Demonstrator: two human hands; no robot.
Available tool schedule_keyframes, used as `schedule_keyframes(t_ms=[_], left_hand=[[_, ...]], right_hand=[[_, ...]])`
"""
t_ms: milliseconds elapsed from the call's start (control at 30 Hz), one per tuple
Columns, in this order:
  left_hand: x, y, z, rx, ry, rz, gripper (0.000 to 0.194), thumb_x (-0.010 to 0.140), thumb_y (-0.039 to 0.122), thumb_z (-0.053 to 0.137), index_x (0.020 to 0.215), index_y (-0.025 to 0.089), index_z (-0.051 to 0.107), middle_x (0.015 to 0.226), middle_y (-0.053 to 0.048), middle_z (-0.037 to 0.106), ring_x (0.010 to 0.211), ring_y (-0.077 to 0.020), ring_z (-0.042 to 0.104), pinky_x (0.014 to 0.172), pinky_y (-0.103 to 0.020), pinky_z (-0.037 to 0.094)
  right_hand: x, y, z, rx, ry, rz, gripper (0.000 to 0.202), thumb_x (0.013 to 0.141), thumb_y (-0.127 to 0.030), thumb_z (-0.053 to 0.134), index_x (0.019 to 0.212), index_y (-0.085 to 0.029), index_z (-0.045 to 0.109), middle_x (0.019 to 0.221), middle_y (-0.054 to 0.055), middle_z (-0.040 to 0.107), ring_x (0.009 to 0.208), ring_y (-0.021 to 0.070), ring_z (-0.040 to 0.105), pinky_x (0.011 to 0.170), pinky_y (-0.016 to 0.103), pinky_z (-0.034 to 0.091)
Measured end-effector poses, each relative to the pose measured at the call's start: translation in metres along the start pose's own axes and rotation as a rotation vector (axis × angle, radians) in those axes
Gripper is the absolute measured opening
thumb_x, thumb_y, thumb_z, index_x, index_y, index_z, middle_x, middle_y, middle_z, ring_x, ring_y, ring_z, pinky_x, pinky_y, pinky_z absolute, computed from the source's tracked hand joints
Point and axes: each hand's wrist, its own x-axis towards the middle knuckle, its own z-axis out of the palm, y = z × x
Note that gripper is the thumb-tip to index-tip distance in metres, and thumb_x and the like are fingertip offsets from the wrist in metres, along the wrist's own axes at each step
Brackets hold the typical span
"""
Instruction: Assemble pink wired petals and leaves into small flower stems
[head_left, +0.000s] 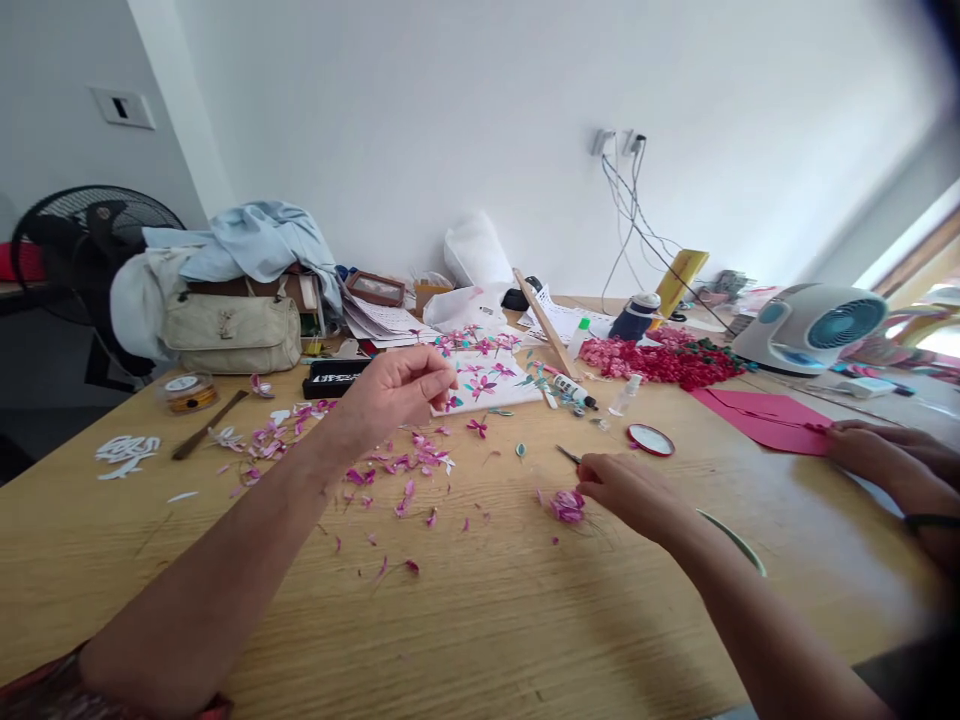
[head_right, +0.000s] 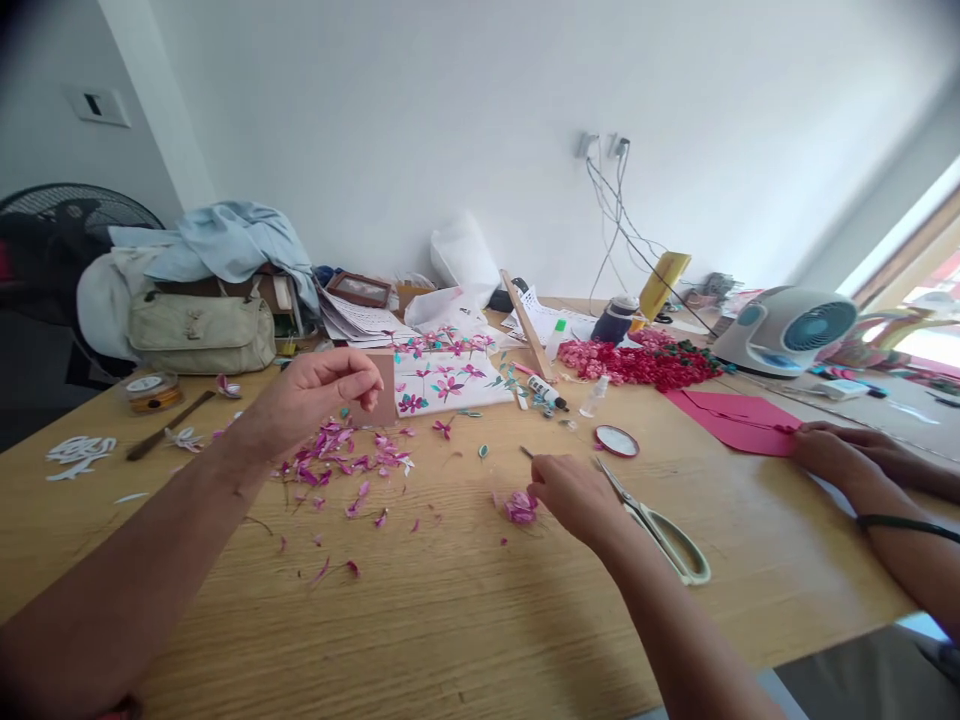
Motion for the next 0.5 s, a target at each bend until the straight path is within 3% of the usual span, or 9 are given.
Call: schedule_keyframes(t_ms=[133, 300, 400, 500], left_hand=[[0.001, 0.001, -0.013, -0.089, 0.129, 0.062, 0.020, 0.078, 0.029, 0.055, 0.064, 0.014, 0.054, 0.062, 0.001, 0.051, 0.061, -0.0083, 0.048, 0.059, -0.020, 0.040], [-0.003, 0.008, -0.022, -0.102, 0.205, 0.119, 0.025, 0.081, 0.031, 0.051, 0.063, 0.015, 0.051, 0.061, 0.001, 0.050, 0.061, -0.0078, 0.048, 0.061, -0.020, 0.041], [-0.005, 0.015, -0.027, -0.101, 0.265, 0.158, 0.019, 0.082, 0.031, 0.050, 0.069, 0.016, 0.052, 0.061, 0.002, 0.050, 0.060, -0.0077, 0.049, 0.060, -0.020, 0.042], [-0.006, 0.022, -0.031, -0.119, 0.301, 0.185, 0.013, 0.081, 0.027, 0.052, 0.074, 0.017, 0.052, 0.062, 0.003, 0.050, 0.058, -0.0071, 0.050, 0.060, -0.020, 0.043]], right_hand=[[0.004, -0.037, -0.015, 0.108, 0.075, -0.129, 0.013, 0.075, -0.024, 0.053, 0.063, -0.020, 0.055, 0.060, 0.002, 0.057, 0.057, 0.0153, 0.048, 0.049, 0.025, 0.024], [0.035, -0.103, -0.011, 0.201, -0.047, -0.336, 0.009, 0.073, -0.021, 0.052, 0.065, -0.020, 0.057, 0.065, 0.000, 0.059, 0.060, 0.0135, 0.049, 0.050, 0.022, 0.028], [0.065, -0.121, 0.002, 0.160, -0.018, -0.325, 0.012, 0.073, -0.016, 0.049, 0.068, -0.019, 0.059, 0.070, 0.001, 0.059, 0.062, 0.0135, 0.049, 0.051, 0.022, 0.028], [0.092, -0.123, 0.015, 0.092, 0.028, -0.262, 0.016, 0.072, -0.012, 0.046, 0.071, -0.018, 0.061, 0.072, 0.004, 0.059, 0.064, 0.0148, 0.049, 0.051, 0.024, 0.025]])
